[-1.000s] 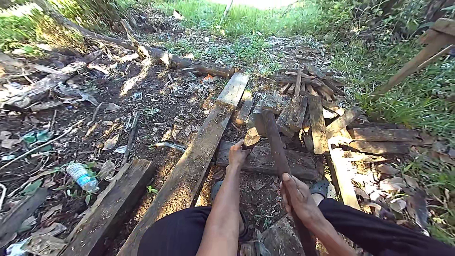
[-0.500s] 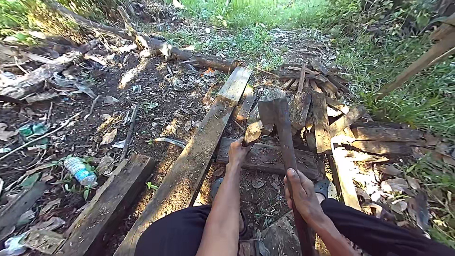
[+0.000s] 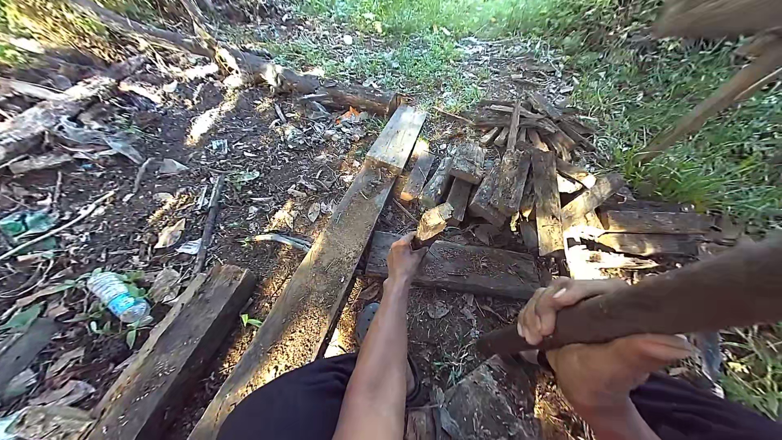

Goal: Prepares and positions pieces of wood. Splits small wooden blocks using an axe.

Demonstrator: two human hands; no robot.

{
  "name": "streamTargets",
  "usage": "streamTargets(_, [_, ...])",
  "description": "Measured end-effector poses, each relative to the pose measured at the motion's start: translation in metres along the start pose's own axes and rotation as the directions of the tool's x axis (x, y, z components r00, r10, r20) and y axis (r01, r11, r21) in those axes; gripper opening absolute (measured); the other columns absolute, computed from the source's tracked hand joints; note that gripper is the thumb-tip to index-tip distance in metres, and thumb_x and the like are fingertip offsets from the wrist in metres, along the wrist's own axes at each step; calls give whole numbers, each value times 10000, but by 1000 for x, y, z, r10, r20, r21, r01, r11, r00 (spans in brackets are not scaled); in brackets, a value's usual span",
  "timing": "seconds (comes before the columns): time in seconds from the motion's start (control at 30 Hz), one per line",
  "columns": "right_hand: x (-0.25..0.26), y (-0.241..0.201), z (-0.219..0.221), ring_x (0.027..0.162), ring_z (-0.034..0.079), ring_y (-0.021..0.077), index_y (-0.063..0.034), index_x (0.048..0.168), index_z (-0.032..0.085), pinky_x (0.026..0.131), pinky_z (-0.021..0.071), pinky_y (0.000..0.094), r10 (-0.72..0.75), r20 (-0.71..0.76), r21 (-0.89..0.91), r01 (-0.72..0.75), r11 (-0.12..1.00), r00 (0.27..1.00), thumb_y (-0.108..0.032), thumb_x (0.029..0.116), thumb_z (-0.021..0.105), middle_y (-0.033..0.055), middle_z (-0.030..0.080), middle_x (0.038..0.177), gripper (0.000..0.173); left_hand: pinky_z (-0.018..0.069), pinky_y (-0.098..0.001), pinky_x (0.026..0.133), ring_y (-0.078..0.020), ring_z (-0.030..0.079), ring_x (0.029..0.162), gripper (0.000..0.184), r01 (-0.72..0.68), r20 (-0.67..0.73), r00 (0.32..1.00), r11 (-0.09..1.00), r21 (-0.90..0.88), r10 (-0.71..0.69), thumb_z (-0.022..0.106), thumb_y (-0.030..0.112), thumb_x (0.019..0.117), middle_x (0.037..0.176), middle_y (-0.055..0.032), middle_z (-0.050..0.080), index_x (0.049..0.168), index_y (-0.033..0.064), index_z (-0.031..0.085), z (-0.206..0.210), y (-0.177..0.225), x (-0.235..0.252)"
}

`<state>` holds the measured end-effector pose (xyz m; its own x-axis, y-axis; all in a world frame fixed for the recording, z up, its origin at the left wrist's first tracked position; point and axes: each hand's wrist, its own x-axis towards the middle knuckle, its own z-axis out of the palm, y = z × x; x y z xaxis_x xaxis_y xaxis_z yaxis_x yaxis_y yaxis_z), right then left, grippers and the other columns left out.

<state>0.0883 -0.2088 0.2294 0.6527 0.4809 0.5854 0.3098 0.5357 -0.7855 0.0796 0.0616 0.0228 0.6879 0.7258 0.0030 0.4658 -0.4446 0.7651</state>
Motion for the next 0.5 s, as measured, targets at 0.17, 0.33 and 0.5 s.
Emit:
streamTargets(0.17, [-63, 62, -19, 435, 533, 120, -114, 941, 609, 409, 514, 327, 519, -76, -363, -508, 781, 852, -814, 933, 385, -22, 538, 582, 735, 579, -559, 908, -245, 731, 1015, 404, -22, -22, 1000, 1000, 12, 23, 811, 354, 864, 1097, -59, 762, 1224, 192, 728, 2, -5, -3])
streamTargets(0.33, [-88, 94, -26, 394, 496, 158, -122, 911, 608, 379, 480, 368, 645, -137, -531, -605, 593, 752, -828, 941, 310, 5, 508, 549, 767, 565, -552, 946, -256, 721, 1054, 404, -7, 3, 1000, 1000, 26, 7, 783, 365, 872, 1112, -73, 759, 1223, 171, 732, 0, 4, -5])
streamTargets(0.5, [-91, 93, -28, 406, 509, 149, -127, 929, 611, 381, 487, 355, 637, -93, -511, -586, 629, 765, -809, 953, 323, 0, 515, 561, 740, 558, -544, 966, -244, 712, 1079, 449, -7, -21, 1000, 1000, 16, 7, 795, 381, 861, 1140, -61, 753, 1257, 185, 717, 2, -2, -8])
